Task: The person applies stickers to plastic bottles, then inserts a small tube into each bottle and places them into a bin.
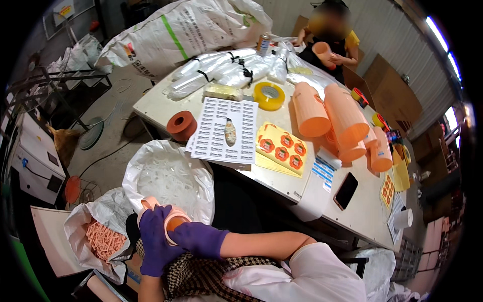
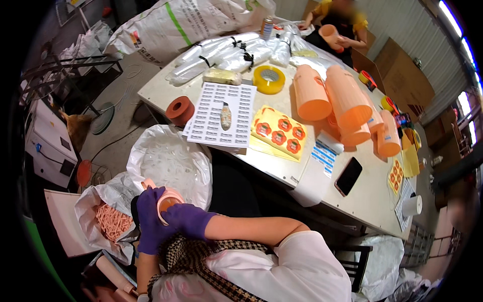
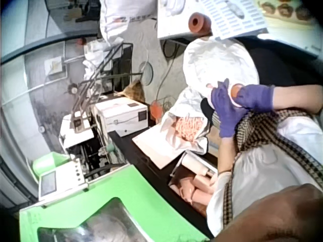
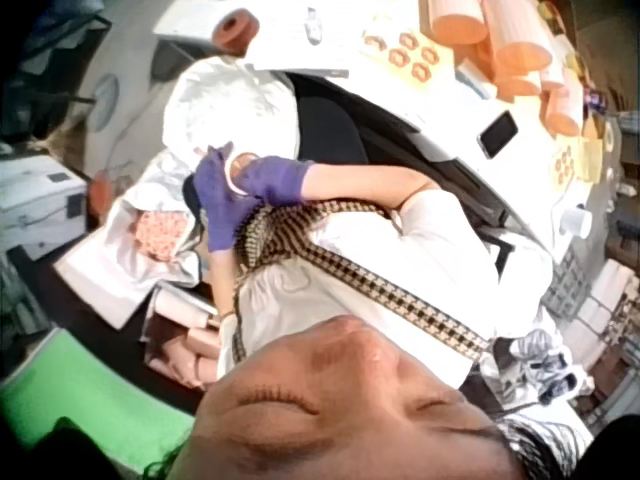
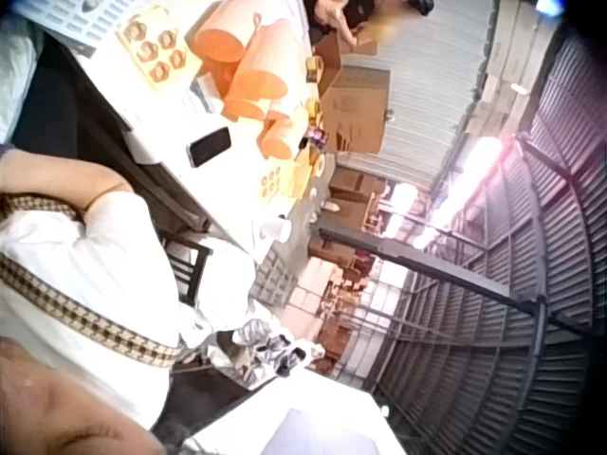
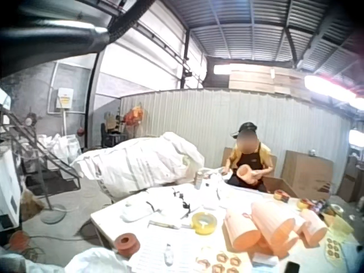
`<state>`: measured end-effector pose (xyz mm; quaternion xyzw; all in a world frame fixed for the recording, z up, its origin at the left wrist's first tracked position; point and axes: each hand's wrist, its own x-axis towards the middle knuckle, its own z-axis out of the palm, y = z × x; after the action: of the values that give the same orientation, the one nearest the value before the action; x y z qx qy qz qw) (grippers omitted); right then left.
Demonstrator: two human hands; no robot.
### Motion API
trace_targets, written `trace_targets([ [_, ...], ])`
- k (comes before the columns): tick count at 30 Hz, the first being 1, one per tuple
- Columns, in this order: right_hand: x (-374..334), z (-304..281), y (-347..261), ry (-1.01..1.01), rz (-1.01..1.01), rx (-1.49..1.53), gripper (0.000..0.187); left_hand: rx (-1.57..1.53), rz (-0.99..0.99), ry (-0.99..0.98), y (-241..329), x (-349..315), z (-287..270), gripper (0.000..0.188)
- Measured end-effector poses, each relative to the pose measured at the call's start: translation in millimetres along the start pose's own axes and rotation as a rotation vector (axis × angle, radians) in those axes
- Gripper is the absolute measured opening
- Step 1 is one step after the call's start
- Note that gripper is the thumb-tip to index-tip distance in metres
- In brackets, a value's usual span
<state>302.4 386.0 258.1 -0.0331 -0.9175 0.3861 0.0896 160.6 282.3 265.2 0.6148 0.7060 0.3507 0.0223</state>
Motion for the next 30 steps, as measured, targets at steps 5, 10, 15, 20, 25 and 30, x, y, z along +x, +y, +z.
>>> trace_targets([
  [5, -107, -63, 5, 0.561, -0.223, -0.052, 0.034, 0.108, 0.26, -0.004, 30, -2, -51, 0.072],
  [10, -306, -116, 98, 1.227, 0.56, -0.662, 0.023, 0.274, 0.669, -0.129, -24, -50, -31, 0.031],
  [15, -376, -114, 130, 1.218, 0.78, -0.784, 0.043, 0.396, 0.753, -0.389, -39, -66, 34, 0.02],
  [20, -377, -119, 118, 0.814, 0.872, -0.913, 0.045, 0.313, 0.683, -0.383, -35, -66, 38, 0.024],
  [25, -375, -121, 132, 1.167, 0.991, -0.541, 0.027, 0.281, 0.682, -0.374, -39, -70, 44, 0.029],
  [30, -374, -141, 138, 1.157, 1.018, -0.439, 0.018, 0.295, 0.641, -0.316, -38, -67, 45, 0.028],
])
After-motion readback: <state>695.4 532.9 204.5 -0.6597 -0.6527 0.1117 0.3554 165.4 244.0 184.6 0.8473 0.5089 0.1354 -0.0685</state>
